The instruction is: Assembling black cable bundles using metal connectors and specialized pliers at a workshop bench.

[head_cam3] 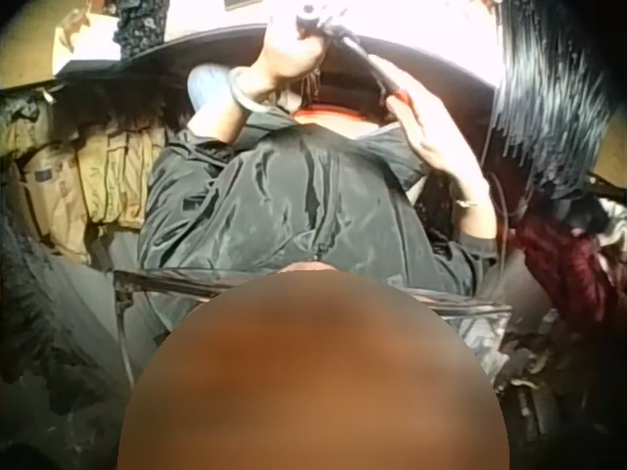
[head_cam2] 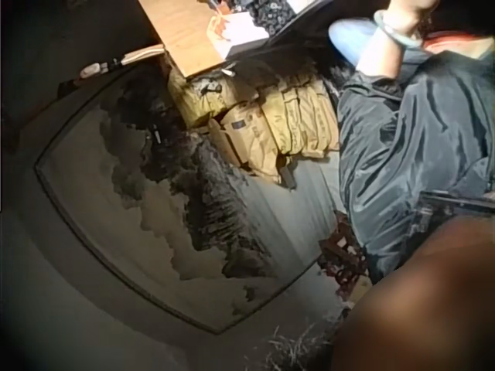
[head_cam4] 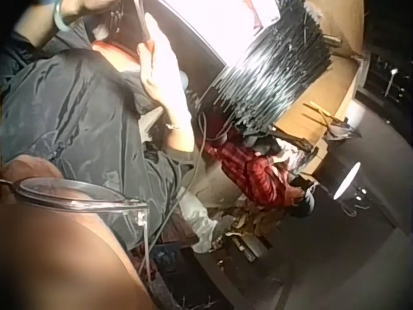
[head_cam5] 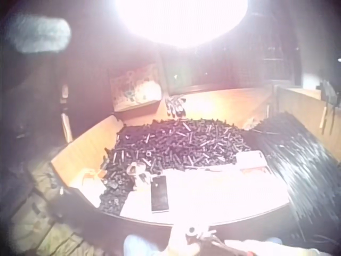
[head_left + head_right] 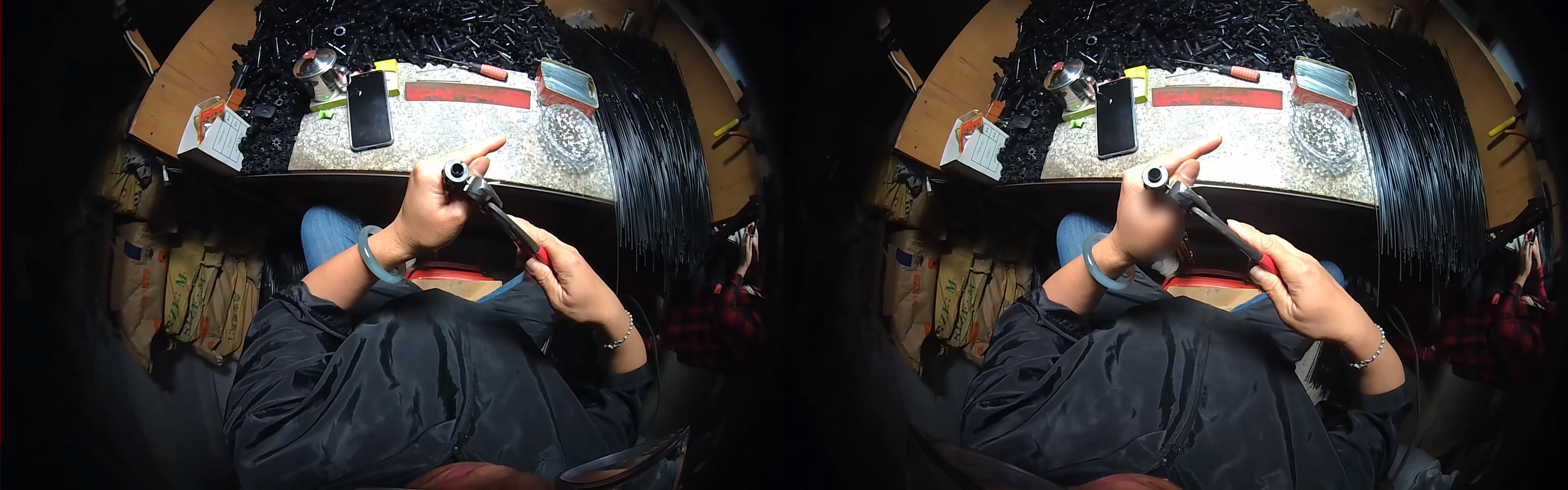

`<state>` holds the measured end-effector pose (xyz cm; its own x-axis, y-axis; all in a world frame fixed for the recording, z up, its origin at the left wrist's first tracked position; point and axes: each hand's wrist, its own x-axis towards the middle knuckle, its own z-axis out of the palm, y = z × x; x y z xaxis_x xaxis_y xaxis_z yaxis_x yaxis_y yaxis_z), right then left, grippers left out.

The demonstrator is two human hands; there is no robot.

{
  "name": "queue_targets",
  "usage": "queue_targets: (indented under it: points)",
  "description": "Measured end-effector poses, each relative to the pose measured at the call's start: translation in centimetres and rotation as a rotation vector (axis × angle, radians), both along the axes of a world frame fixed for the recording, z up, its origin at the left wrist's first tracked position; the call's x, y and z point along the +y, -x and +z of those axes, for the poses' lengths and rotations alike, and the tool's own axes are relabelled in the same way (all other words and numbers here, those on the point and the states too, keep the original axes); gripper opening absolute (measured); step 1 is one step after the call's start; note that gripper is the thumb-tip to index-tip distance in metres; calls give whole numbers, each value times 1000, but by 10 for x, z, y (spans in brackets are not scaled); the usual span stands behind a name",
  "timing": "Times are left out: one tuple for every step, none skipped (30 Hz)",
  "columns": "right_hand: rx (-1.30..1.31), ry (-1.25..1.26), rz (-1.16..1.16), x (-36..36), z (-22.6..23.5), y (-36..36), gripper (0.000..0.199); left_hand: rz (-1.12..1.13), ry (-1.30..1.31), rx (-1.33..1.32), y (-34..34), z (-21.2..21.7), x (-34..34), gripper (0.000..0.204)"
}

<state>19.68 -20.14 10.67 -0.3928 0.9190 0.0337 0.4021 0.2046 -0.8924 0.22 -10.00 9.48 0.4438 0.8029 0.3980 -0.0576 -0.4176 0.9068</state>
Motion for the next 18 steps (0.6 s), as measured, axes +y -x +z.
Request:
queue_targets:
  points:
    - [0,0,3,0,2,0,42,11,-16,-1,1,-1,0,30]
    - [36,136,-18,0,5,0,32,15,-29,-2,0,-2,1,30]
    - [73,272,-37,-1,6,-1,27,12,-27,-2,-2,-4,2,30]
    - [74,274,-40,-2,2,-2,27,8,-27,-15,-3,-8,2,30]
    - [162,358,-72,-4,-7,-2,28,1,-28,-30,-4,-10,3,30]
    - [251,441,-104,-5,-14,-2,35,-6,-27,-32,-6,-10,3,30]
    - [250,441,-113,-6,-17,0,35,-11,-31,-40,-7,-9,3,30]
    - [285,482,-114,-7,-18,2,35,-16,-35,-50,-10,-8,3,31]
    - [319,523,-117,-7,-20,6,36,-27,-34,-56,-11,-10,3,31]
    - [381,468,-127,-6,-24,11,30,1,25,-83,-11,-13,4,30]
    - [180,257,-113,1,-31,6,22,31,85,-109,-11,-14,5,30]
    - [49,84,-157,13,-34,-1,18,109,90,-44,-8,-7,3,30]
    - [-85,-88,-199,29,-36,-11,14,123,79,-81,-6,-10,7,30]
    - [-173,-152,-303,45,-36,-23,8,123,68,-85,-2,-12,8,31]
    - [-265,-215,-417,60,-37,-39,5,113,57,-92,-1,-13,9,31]
    - [-485,-283,-524,75,-40,-55,8,95,41,-81,-2,-13,9,31]
    - [-705,-348,-626,89,-43,-68,13,79,23,-70,-3,-12,8,32]
    - [-825,-248,-688,104,-40,-80,15,70,38,-45,-5,-14,8,31]
